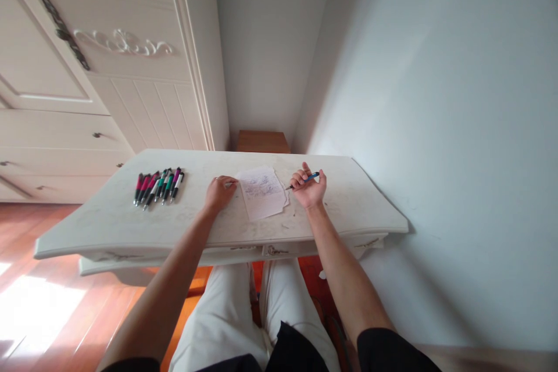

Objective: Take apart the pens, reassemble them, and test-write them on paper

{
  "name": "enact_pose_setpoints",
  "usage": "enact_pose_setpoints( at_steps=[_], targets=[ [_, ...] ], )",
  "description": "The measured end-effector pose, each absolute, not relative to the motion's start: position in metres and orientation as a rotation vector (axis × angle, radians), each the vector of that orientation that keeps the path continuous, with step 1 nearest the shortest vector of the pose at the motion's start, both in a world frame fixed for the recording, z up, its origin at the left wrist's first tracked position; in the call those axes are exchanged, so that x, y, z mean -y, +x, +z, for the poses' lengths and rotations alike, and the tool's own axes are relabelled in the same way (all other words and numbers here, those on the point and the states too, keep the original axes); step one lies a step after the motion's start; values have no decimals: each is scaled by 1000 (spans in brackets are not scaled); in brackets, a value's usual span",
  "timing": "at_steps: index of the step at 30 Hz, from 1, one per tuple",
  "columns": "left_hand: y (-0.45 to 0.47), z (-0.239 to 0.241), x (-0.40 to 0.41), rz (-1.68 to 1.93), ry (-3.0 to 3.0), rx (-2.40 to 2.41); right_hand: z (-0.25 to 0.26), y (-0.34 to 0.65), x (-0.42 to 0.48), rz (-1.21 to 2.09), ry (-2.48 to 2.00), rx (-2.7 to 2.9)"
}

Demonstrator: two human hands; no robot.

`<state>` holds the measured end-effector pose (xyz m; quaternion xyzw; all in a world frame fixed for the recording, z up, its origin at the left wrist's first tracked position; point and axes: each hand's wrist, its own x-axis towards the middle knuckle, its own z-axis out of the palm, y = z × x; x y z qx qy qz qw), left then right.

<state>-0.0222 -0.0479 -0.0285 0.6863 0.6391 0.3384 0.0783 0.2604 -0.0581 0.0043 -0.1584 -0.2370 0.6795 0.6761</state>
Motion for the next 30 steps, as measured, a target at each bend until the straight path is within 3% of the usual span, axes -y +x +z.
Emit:
enact_pose_setpoints(
  at_steps=[11,19,30],
  targets=[
    [-21,-23,51,982,1920,-1957,3,266,57,1485,-366,561],
    [-21,-26,52,884,2173,-1904,-6,279,43,1583,-397,514],
    [-13,-19,57,650,2306,-1909,-4,360,21,1564,-982,594]
  ],
)
